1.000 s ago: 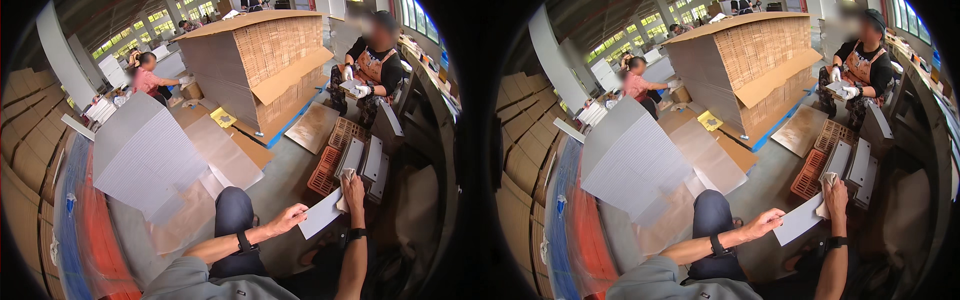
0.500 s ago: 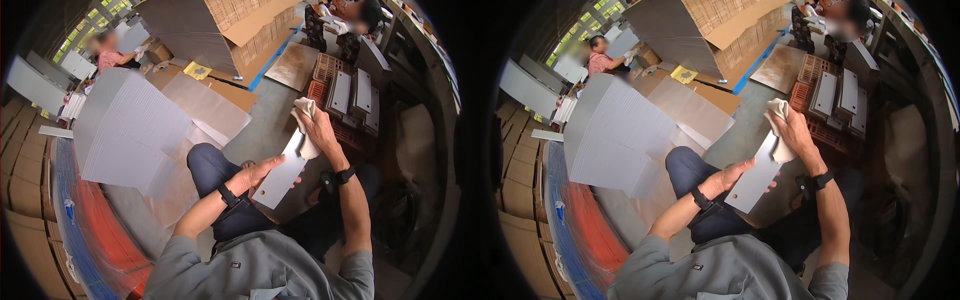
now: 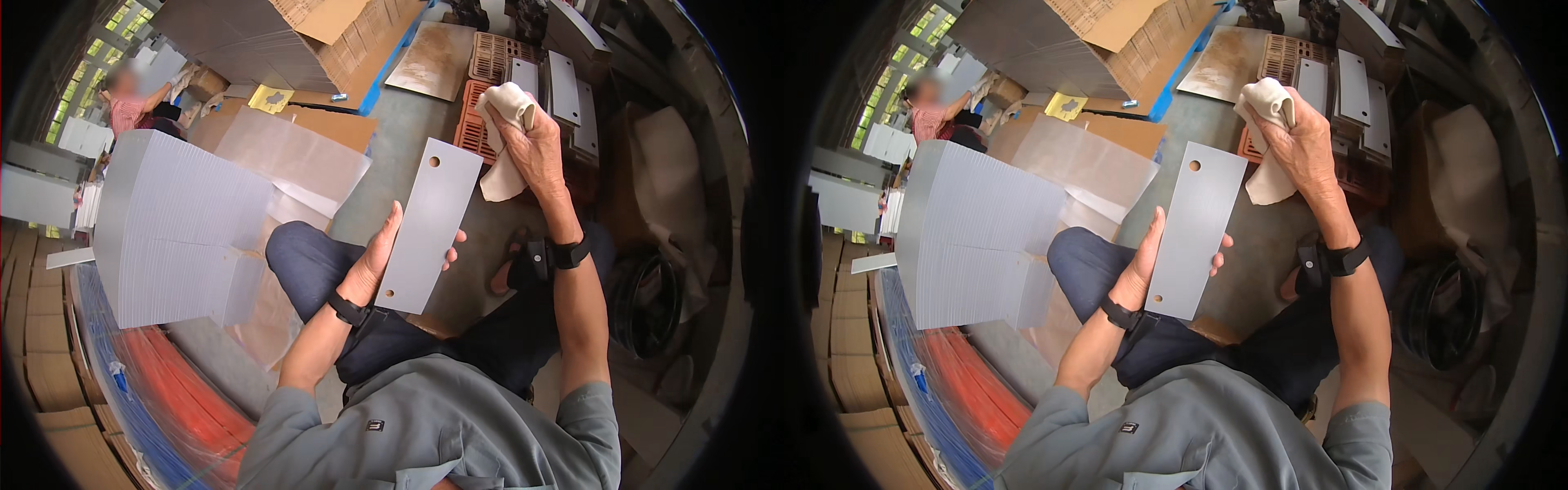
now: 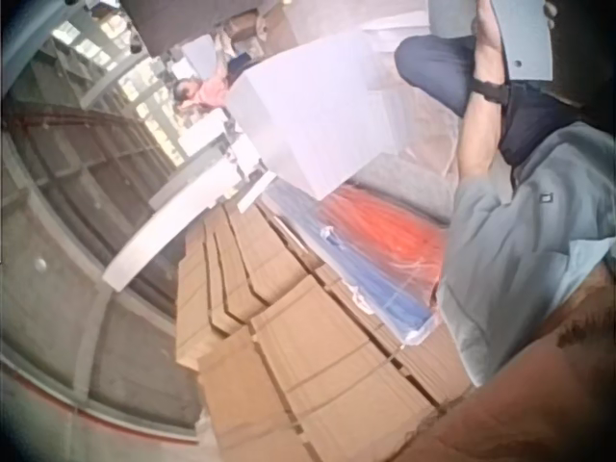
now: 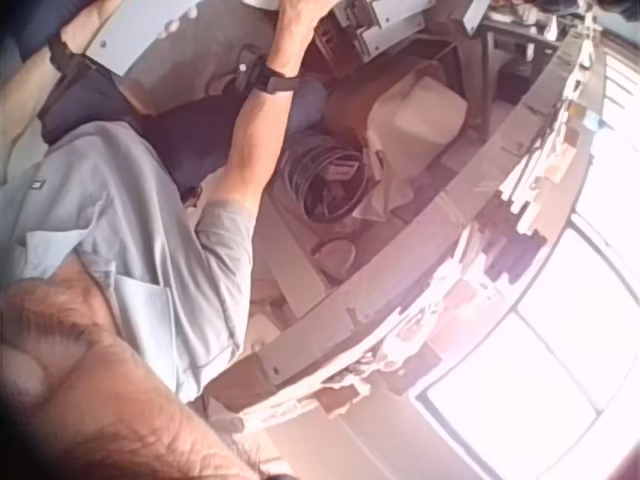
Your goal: Wiping and cleaning grey furniture panels with a cloth and a polishing block in a factory setting.
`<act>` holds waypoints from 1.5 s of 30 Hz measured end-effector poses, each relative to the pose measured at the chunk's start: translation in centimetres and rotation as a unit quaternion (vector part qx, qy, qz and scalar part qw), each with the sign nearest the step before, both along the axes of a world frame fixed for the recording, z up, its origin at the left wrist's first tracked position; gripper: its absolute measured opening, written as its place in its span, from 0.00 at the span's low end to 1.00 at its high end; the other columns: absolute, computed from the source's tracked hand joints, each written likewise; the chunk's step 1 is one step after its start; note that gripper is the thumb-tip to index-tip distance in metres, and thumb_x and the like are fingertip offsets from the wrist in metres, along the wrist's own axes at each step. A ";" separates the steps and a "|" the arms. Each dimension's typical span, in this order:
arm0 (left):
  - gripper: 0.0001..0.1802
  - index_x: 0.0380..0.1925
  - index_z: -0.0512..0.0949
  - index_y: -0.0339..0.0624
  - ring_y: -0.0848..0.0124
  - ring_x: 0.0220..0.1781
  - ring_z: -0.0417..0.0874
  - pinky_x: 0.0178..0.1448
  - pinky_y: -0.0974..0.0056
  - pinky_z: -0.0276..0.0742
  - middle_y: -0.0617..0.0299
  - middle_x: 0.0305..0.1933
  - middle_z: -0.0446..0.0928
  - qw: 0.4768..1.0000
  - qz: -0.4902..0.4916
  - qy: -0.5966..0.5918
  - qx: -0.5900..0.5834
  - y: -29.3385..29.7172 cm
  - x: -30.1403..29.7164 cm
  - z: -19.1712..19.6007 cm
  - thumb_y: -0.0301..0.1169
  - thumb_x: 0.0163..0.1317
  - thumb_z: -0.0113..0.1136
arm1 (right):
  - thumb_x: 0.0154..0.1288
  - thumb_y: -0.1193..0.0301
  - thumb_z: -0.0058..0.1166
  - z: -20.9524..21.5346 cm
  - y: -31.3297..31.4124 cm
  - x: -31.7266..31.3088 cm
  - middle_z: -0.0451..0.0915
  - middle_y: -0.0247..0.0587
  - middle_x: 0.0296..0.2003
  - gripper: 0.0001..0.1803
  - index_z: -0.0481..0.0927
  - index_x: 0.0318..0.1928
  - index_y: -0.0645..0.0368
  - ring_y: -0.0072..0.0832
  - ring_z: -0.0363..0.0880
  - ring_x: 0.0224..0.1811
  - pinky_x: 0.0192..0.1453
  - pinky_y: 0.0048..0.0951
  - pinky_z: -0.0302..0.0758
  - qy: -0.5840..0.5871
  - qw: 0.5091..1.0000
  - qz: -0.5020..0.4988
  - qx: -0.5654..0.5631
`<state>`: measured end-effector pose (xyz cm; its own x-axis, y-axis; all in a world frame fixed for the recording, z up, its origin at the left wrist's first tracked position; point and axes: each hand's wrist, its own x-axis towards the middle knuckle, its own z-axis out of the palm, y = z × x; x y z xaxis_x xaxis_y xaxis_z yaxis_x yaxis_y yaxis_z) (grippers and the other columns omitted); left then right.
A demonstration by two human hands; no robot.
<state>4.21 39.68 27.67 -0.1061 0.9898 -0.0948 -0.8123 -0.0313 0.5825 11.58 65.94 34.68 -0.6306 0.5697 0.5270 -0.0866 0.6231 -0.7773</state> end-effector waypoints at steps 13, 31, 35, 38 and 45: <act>0.47 0.70 0.65 0.37 0.59 0.51 0.84 0.54 0.56 0.85 0.45 0.60 0.77 0.989 0.084 0.094 -0.079 1.6 0.0 -0.5 0.69 0.75 0.26 | 0.53 0.57 0.73 -2.0 -3.6 -1.6 0.72 0.47 0.60 0.48 0.65 0.71 0.56 0.46 0.74 0.64 0.69 0.42 0.73 -0.177 0.972 0.149 0.037; 0.46 0.69 0.65 0.36 0.62 0.52 0.84 0.55 0.58 0.85 0.47 0.59 0.78 0.989 0.076 0.103 -0.075 2.3 0.2 -1.4 0.69 0.74 0.31 | 0.61 0.56 0.66 -2.7 -3.8 -1.6 0.74 0.50 0.57 0.37 0.70 0.68 0.53 0.46 0.78 0.60 0.62 0.46 0.77 -0.168 0.978 0.122 0.008; 0.46 0.68 0.66 0.37 0.62 0.50 0.85 0.53 0.58 0.85 0.48 0.56 0.79 0.989 0.081 0.114 -0.056 2.4 0.6 -1.1 0.69 0.74 0.32 | 0.68 0.64 0.63 -2.3 -3.8 -2.2 0.74 0.47 0.58 0.27 0.76 0.65 0.56 0.44 0.78 0.61 0.63 0.43 0.77 -0.044 0.993 0.034 0.108; 0.43 0.72 0.62 0.42 0.61 0.53 0.85 0.56 0.58 0.84 0.50 0.57 0.79 0.996 0.078 0.043 -0.004 3.6 0.4 -2.2 0.67 0.75 0.34 | 0.72 0.64 0.57 -3.3 -5.0 -2.5 0.67 0.51 0.71 0.31 0.70 0.71 0.61 0.50 0.66 0.73 0.76 0.45 0.64 -0.070 0.974 0.119 0.182; 0.39 0.61 0.72 0.46 0.68 0.54 0.80 0.59 0.60 0.78 0.60 0.53 0.78 0.954 0.295 0.000 -0.042 4.8 -2.5 -2.7 0.69 0.73 0.39 | 0.69 0.68 0.55 -6.7 -12.4 -0.3 0.57 0.59 0.77 0.39 0.58 0.77 0.66 0.53 0.55 0.79 0.83 0.50 0.52 -0.117 0.920 0.335 0.168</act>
<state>1.72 44.50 24.99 -0.6435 0.7462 -0.1705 -0.6672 -0.4377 0.6027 11.27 53.55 28.03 -0.8993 -0.1580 0.4079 -0.3937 0.6988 -0.5972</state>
